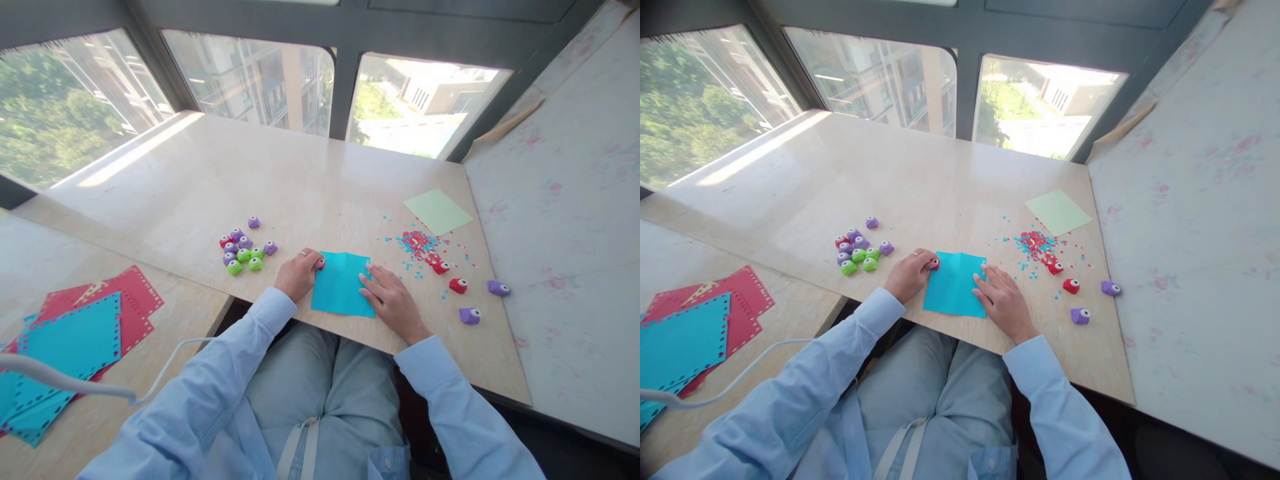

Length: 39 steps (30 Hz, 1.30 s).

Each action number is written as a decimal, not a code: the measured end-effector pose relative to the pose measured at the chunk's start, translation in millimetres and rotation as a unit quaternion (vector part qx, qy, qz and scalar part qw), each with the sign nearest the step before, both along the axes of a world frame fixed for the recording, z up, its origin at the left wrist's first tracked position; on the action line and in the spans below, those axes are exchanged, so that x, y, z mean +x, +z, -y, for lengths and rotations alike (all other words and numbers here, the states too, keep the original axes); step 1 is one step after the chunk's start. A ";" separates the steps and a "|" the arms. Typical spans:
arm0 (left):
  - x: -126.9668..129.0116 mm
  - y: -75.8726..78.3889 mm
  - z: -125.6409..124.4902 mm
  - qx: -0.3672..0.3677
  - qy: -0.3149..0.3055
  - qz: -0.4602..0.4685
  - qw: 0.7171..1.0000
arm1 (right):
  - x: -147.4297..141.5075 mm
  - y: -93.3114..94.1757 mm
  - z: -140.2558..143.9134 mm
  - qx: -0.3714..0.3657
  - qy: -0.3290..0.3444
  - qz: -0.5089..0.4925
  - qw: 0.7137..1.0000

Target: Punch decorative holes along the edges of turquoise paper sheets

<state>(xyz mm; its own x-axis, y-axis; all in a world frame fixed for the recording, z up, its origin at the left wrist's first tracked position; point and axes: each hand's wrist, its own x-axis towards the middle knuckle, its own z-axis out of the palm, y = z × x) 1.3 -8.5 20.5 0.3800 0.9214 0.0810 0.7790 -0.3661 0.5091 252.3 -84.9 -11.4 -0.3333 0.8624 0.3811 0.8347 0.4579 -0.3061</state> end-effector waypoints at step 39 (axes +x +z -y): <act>-7.2 17.1 -21.0 -0.465 0.124 0.478 0.734 | -0.1 4.8 0.0 -0.007 -0.002 -0.028 1.000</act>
